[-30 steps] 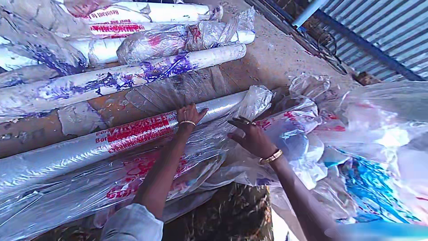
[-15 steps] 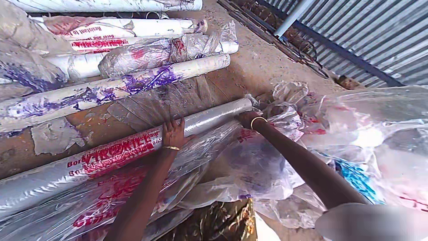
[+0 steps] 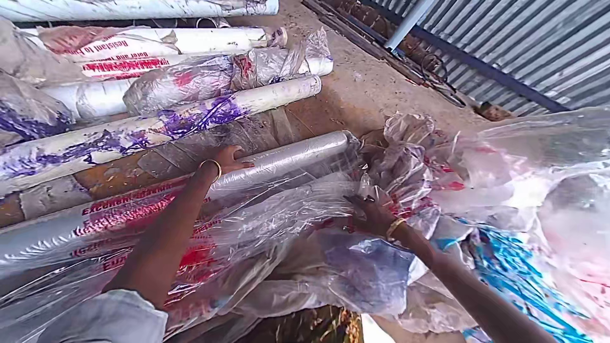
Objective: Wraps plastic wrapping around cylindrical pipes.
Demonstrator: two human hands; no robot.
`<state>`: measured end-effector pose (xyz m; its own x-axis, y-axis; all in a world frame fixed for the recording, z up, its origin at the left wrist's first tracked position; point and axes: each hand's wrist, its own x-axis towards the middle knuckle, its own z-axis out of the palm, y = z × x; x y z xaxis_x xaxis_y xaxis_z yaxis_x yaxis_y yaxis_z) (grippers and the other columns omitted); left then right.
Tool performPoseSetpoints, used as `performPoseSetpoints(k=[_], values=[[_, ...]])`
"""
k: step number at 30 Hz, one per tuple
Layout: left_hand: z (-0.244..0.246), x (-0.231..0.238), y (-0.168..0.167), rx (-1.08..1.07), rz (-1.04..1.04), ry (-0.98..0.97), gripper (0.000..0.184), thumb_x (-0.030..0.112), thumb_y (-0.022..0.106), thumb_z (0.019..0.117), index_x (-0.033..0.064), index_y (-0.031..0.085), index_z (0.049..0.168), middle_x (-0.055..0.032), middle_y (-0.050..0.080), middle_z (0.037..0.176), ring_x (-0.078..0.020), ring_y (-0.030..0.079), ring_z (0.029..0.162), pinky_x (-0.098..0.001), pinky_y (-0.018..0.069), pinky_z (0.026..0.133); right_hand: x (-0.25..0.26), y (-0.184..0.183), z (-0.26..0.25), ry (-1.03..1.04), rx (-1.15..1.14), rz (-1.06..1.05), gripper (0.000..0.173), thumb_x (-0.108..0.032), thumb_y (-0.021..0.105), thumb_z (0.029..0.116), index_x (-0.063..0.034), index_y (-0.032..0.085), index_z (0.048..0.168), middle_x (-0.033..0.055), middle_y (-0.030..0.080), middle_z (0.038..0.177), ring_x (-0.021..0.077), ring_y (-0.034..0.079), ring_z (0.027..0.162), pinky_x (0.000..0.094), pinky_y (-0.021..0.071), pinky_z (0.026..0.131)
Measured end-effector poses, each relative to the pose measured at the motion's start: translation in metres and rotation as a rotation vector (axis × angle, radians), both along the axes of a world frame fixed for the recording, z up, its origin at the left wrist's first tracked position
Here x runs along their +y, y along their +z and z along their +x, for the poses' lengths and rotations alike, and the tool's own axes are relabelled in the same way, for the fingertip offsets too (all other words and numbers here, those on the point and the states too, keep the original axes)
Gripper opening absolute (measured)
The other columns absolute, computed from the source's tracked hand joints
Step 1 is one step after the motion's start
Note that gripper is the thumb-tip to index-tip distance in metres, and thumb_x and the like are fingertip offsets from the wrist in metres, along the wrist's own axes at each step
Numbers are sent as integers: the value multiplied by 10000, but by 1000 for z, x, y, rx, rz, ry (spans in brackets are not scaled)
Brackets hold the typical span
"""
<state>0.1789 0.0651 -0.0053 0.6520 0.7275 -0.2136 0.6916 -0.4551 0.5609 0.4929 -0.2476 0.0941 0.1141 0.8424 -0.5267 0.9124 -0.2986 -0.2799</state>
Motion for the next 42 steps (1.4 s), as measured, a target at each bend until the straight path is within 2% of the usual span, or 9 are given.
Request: performPoseSetpoints(k=[5, 9, 11, 14, 20, 25, 28, 32, 42], values=[[2, -12, 15, 14, 55, -105, 641, 443, 774, 910, -47, 646, 1303, -303, 657, 1253, -456, 605, 1230, -617, 404, 1089, -1, 45, 7, -527, 339, 791, 301, -87, 527, 1008, 97, 626, 1224, 143, 680, 1199, 62, 630, 1096, 228, 490, 972], [-2, -15, 13, 67, 135, -145, 673, 554, 693, 935, 9, 653, 1329, -264, 652, 1287, -426, 602, 1252, -614, 434, 1062, 24, 77, -40, 8, -196, 899, 744, -430, 794, 775, -5, 624, 1361, 276, 522, 1476, 476, 453, 1401, 687, 357, 1087], [-1, -22, 10, 78, 149, -139, 633, 569, 634, 969, 49, 669, 1329, -237, 653, 1312, -413, 578, 1290, -621, 402, 1090, 47, 75, -101, 192, -295, 578, 1093, -567, 887, 672, -195, 414, 1584, 268, 213, 1671, 504, 163, 1543, 785, 158, 1136], [6, -57, 25, 164, 14, 59, 628, 515, 469, 1067, 72, 504, 1511, -266, 488, 1515, -458, 368, 1472, -738, 131, 1176, 95, 30, -179, 304, -308, 61, 1215, -370, 913, 751, -354, 109, 1661, 198, -113, 1716, 475, -97, 1565, 818, 28, 1121], [19, -78, 20, 155, -2, 282, 664, 530, 406, 1081, 62, 435, 1551, -286, 433, 1554, -480, 330, 1489, -759, 96, 1172, 113, -24, -216, 235, -251, 34, 490, 20, 390, 1061, -150, 536, 1497, 268, 621, 1362, 482, 529, 1329, 695, 235, 1163], [20, -69, 26, 223, 14, 313, 832, 696, 420, 1004, -39, 594, 1354, -292, 630, 1319, -435, 595, 1270, -609, 399, 1086, 93, -16, -220, 147, -224, 3, 512, 52, 363, 1046, -144, 564, 1474, 253, 574, 1446, 470, 492, 1386, 668, 302, 1151], [19, -47, 31, 252, -45, 354, 841, 695, 426, 1003, -95, 661, 1171, -307, 651, 1261, -440, 607, 1251, -616, 423, 1050, 72, -23, -227, 101, -184, -40, 573, 67, 367, 1036, -181, 498, 1536, 203, 449, 1581, 458, 337, 1502, 682, 211, 1195], [21, -17, 34, 240, -92, 390, 772, 618, 472, 1026, -129, 655, 1095, -334, 637, 1246, -470, 591, 1251, -659, 429, 1010, 32, -46, -241, 11, -117, 177, 491, 26, 473, 1009, -135, 601, 1454, 244, 567, 1462, 499, 433, 1431, 692, 266, 1173], [-33, 0, 23, -255, -57, 91, 457, 352, 586, 1054, -31, 665, 1290, -248, 667, 1292, -390, 613, 1259, -559, 408, 1119, 47, -61, -248, -28, -67, -10, 479, -3, 436, 1041, -132, 558, 1486, 227, 552, 1483, 445, 498, 1393, 588, 371, 1141]])
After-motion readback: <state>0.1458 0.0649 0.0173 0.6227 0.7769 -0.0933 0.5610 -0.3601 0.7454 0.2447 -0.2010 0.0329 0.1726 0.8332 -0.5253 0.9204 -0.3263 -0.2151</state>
